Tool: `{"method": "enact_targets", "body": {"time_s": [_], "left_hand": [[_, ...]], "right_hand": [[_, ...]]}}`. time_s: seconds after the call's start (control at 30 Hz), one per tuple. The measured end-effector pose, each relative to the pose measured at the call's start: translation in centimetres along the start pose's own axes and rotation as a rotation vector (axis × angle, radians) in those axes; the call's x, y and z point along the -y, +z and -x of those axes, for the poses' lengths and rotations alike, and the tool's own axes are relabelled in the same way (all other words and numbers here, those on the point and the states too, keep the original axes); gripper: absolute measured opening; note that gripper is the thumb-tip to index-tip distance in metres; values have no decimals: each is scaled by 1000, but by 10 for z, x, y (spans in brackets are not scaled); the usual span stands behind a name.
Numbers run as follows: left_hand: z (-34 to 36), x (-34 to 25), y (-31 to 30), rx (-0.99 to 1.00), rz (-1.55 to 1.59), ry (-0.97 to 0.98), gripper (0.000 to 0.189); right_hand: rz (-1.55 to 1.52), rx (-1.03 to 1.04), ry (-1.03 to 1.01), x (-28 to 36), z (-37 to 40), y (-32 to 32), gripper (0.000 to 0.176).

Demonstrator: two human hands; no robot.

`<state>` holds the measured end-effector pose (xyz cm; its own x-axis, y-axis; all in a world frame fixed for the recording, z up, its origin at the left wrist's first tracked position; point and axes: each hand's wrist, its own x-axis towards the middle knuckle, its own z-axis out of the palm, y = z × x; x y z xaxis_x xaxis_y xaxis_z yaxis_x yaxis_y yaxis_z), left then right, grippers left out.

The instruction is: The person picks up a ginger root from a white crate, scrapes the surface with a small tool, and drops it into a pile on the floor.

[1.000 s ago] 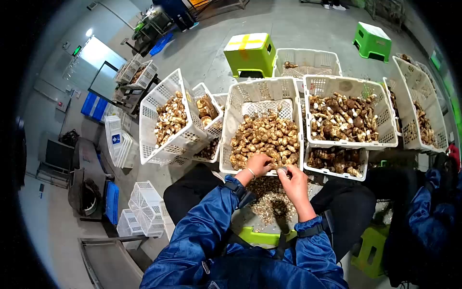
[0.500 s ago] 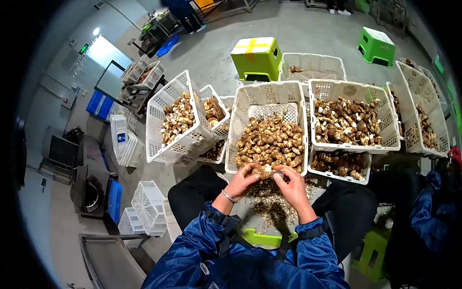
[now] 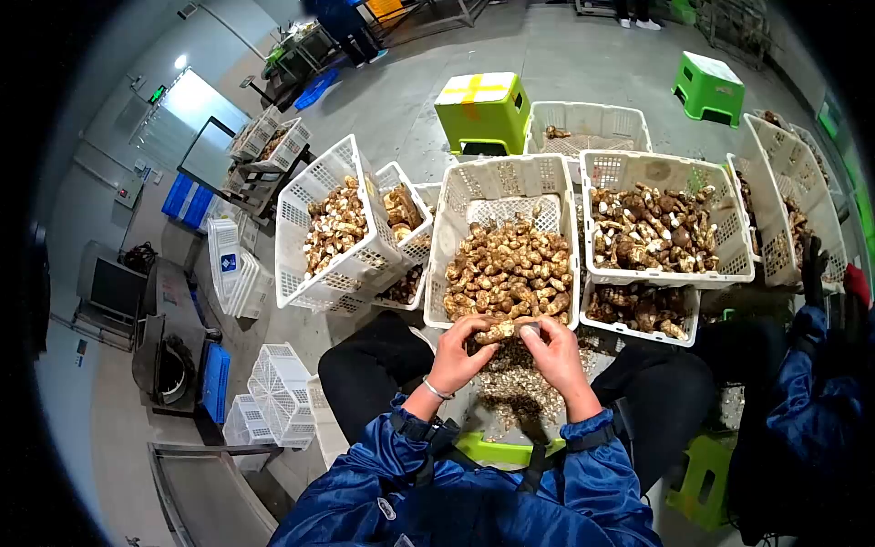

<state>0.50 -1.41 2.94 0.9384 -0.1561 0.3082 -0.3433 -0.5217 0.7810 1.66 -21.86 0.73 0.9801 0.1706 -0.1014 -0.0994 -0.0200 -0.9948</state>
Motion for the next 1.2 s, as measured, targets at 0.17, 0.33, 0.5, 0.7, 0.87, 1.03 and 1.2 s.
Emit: {"method": "enact_targets", "body": {"time_s": [0.17,0.33,0.5,0.7,0.87,1.03,1.2], "left_hand": [[0,1,-1,-13,-136,172,31],[1,3,-2,-14,-101,214,32],[0,1,-4,46,-250,351,34],[-2,-2,-6,38,-345,427,31],[-2,-8,-6,14,-313,391,31],[3,-6,-5,7,-351,329,34],[3,-4,0,4,-88,126,24]], "right_hand": [[102,-19,-196,2,0,8,17],[-80,66,28,-7,-7,-4,20],[-12,95,-38,-4,-5,-3,22],[-64,132,10,-6,-3,-5,22],[-9,138,74,-12,-7,-13,21],[-35,112,-22,-4,-1,-4,20],[-54,91,49,-11,-5,-7,19]]}}
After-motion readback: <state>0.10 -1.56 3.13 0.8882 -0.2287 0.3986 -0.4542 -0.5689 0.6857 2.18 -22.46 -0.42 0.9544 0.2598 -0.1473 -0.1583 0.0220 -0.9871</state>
